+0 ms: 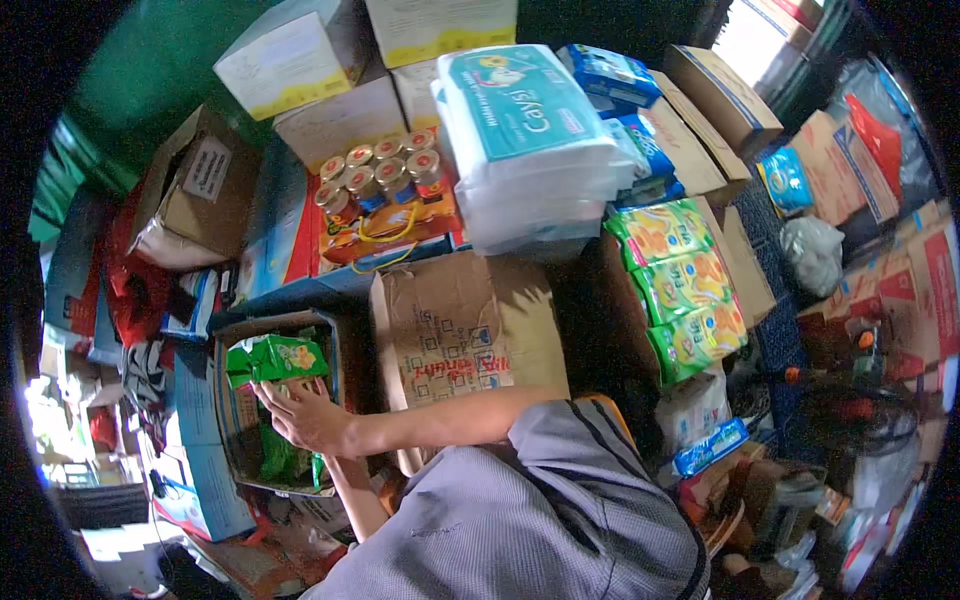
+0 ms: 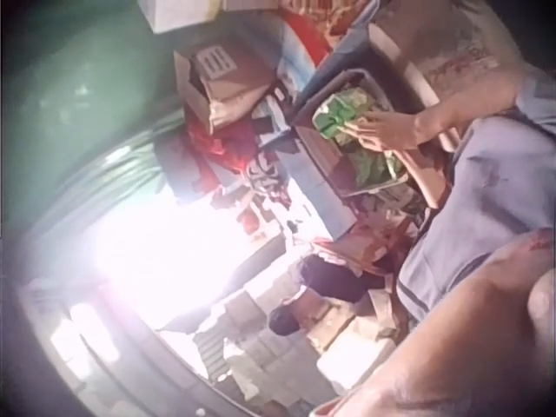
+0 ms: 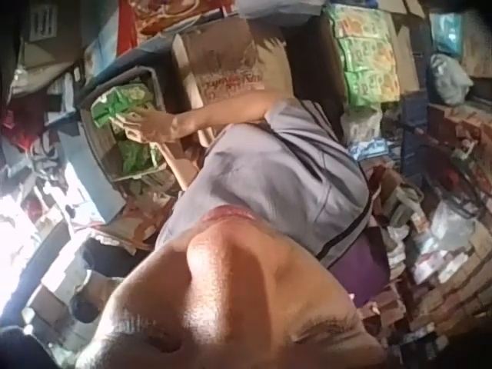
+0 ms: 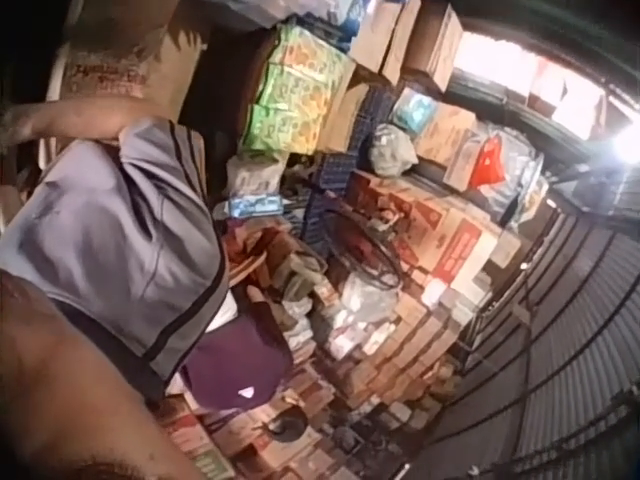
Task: Sorting and organizing various packaged goods into boxes.
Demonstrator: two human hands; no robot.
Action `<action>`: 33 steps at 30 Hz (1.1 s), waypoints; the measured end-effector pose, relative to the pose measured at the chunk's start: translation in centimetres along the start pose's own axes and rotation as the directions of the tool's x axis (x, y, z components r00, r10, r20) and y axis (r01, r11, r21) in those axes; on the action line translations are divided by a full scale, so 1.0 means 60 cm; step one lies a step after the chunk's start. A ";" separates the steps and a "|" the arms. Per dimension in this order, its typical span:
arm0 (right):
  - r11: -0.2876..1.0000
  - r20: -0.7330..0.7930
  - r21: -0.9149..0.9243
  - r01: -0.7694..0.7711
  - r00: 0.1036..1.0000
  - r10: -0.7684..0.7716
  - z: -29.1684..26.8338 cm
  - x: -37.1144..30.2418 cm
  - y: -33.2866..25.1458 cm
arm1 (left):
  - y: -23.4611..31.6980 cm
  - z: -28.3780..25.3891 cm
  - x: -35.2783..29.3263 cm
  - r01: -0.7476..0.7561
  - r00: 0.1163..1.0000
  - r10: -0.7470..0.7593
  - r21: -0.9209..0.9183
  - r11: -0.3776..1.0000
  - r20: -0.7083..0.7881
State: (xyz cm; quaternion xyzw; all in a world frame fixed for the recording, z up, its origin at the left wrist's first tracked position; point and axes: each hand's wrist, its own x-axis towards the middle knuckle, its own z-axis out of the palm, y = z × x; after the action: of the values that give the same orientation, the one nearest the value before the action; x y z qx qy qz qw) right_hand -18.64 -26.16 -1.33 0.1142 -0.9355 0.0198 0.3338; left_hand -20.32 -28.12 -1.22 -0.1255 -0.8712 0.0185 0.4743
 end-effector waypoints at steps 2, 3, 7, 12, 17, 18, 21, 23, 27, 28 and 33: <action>0.987 -0.169 0.114 -0.114 0.977 0.132 -0.030 0.002 0.013 | 0.030 -0.025 0.024 0.096 0.995 -0.097 0.021 0.995 0.021; 0.988 -0.205 0.117 -0.102 0.971 0.124 -0.044 0.003 0.028 | 0.052 -0.041 0.033 0.130 0.991 -0.130 0.018 0.991 -0.004; 0.975 -0.398 0.205 -0.083 0.903 0.161 -0.121 -0.009 0.094 | 0.135 -0.093 0.074 0.287 0.956 -0.285 0.026 0.957 -0.075; 0.975 -0.568 0.203 0.093 0.822 0.040 -0.206 -0.042 0.206 | 0.146 -0.070 0.074 -0.059 0.894 0.303 0.584 0.810 -0.329; 0.989 -0.767 0.108 0.099 0.641 0.020 -0.277 -0.102 0.250 | 0.065 -0.013 -0.006 0.020 0.476 0.828 0.937 -0.349 0.298; 0.987 -0.799 0.118 0.110 0.600 0.028 -0.289 -0.111 0.251 | 0.073 -0.003 -0.028 0.319 0.460 0.772 0.731 -0.604 0.438; 0.983 -0.837 0.166 0.075 0.537 0.101 -0.329 -0.160 0.254 | 0.114 0.008 -0.067 0.720 0.457 0.703 0.237 -0.652 0.544; 0.978 -0.816 0.201 -0.052 0.544 0.197 -0.361 -0.209 0.263 | 0.138 -0.014 -0.078 0.722 0.433 0.772 0.334 -0.606 0.465; 0.929 -0.786 0.312 -0.201 0.495 0.371 -0.386 -0.299 0.273 | 0.181 -0.080 -0.068 0.778 0.392 0.815 0.319 -0.542 0.427; 0.894 -0.731 0.379 -0.237 0.515 0.447 -0.393 -0.329 0.268 | 0.189 -0.101 -0.066 0.745 0.316 0.845 0.439 -0.503 0.432; 0.856 -0.904 0.276 -0.438 0.184 0.386 -0.388 -0.474 0.297 | 0.255 -0.149 -0.039 0.951 0.275 0.938 -0.202 -0.234 0.209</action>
State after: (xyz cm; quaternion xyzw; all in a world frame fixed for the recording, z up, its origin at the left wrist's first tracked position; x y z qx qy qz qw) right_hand 13.11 -0.49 -0.42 -0.1816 -0.5571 0.1496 0.7964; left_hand -8.58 -14.62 -0.57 -0.3605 -0.4294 -0.6162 -0.5532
